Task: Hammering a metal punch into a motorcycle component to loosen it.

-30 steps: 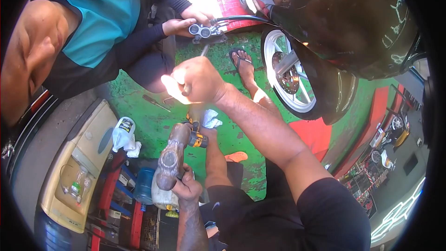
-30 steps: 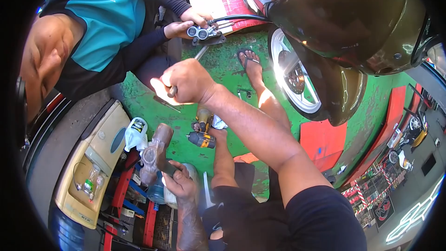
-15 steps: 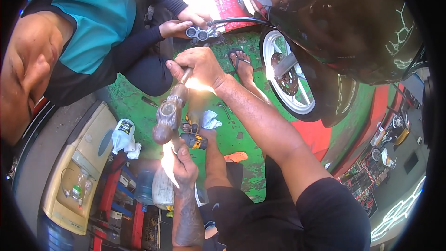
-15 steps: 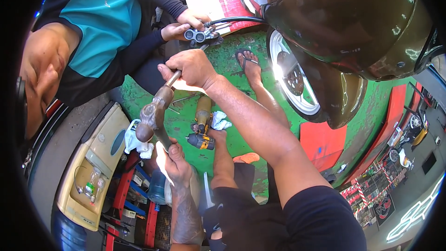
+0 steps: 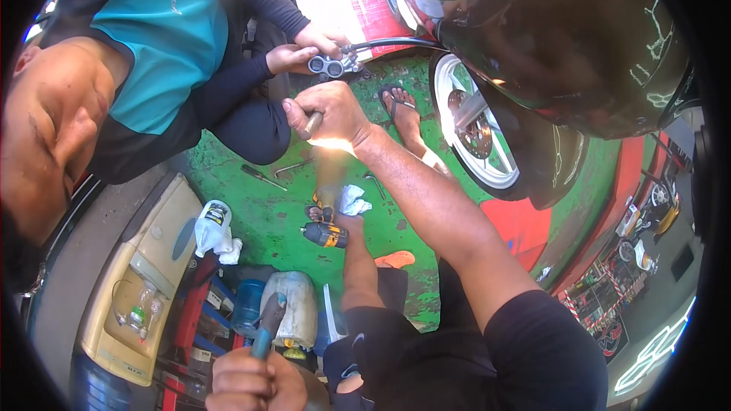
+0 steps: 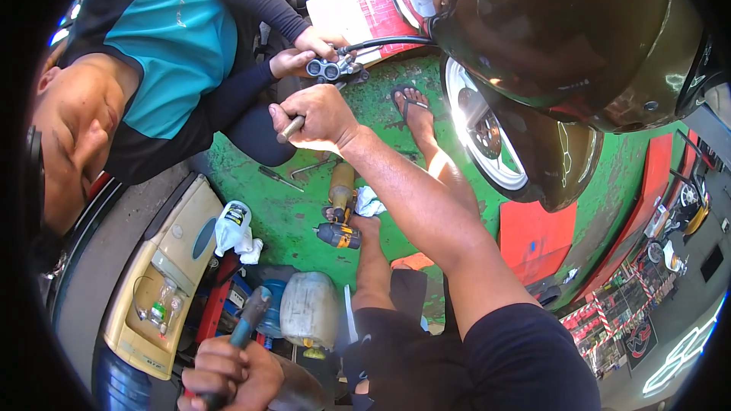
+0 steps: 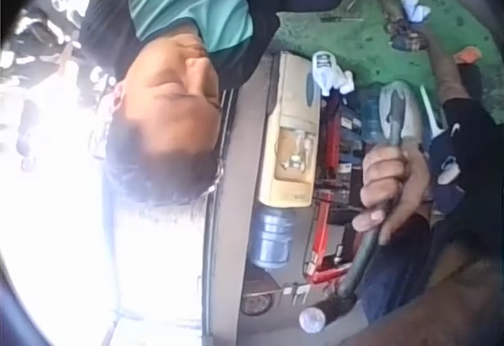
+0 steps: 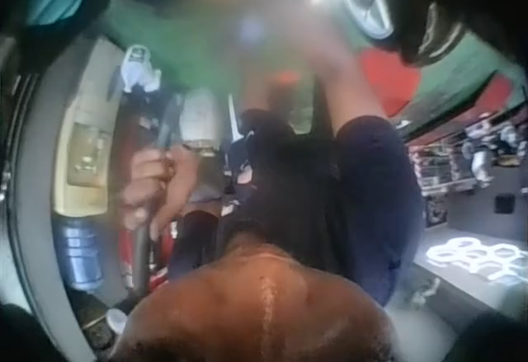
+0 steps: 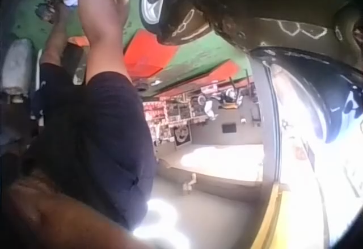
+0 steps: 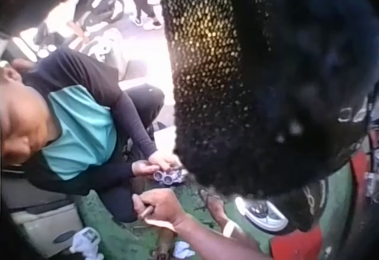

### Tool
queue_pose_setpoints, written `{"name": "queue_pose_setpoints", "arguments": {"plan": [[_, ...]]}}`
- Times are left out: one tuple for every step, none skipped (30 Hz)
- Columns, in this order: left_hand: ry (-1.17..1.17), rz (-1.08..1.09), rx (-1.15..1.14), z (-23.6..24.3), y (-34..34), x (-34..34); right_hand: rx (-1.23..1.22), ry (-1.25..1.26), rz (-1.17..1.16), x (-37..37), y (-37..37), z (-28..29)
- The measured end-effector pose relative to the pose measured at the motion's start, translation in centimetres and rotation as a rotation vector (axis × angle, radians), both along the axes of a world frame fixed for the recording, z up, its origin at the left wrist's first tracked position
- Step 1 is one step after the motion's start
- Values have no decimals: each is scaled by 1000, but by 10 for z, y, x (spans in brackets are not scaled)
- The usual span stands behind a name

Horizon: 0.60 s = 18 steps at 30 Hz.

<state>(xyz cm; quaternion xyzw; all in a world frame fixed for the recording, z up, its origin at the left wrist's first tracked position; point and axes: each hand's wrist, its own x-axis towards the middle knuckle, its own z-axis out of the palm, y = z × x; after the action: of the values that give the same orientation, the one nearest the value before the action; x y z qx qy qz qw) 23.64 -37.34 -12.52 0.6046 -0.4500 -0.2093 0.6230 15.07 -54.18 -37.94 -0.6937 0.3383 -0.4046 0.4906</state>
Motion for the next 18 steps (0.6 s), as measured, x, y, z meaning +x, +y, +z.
{"name": "queue_pose_setpoints", "arguments": {"plan": [[-75, 44, 77, -12, 5, 2, -3, 9, -8, 0, 0, -1], [-116, 57, 315, -32, 14, 0, -6, 18, -14, 1, 0, -3], [-199, 50, 559, -52, 28, -4, 9, 24, -27, 0, 0, -3], [-309, 52, 835, -75, 44, -8, 23, 32, -43, -2, 0, -4], [-388, 42, 1030, -92, 63, -15, 49, 61, -28, -2, 1, -3], [-423, 43, 1125, -102, 85, -22, 177, 221, 23, -11, 5, 0], [-176, 176, 983, -107, 105, -29, 13, -29, 90, -16, 8, 2], [72, 321, 822, -103, 125, -38, -59, 67, 135, -21, 13, 5], [173, 325, 700, -101, 140, -41, -117, 77, 112, -27, 26, 13], [168, 371, 772, -96, 151, -42, -45, 132, 183, -29, 38, 21], [69, 328, 677, -92, 158, -41, -76, 96, 224, -30, 40, 25], [64, 324, 725, -87, 162, -40, -70, 73, 236, -30, 45, 31], [65, 331, 720, -86, 161, -37, -75, 137, 222, -30, 47, 36], [102, 303, 821, -82, 160, -34, -78, 54, 172, -29, 47, 40], [94, 280, 772, -83, 156, -31, -82, 26, 150, -26, 44, 43], [125, 228, 801, -83, 152, -29, -82, 11, 130, -24, 39, 45], [137, 160, 774, -83, 147, -28, -76, -6, 111, -21, 33, 46], [170, 146, 763, -85, 142, -28, -74, -15, 98, -18, 27, 47]]}}
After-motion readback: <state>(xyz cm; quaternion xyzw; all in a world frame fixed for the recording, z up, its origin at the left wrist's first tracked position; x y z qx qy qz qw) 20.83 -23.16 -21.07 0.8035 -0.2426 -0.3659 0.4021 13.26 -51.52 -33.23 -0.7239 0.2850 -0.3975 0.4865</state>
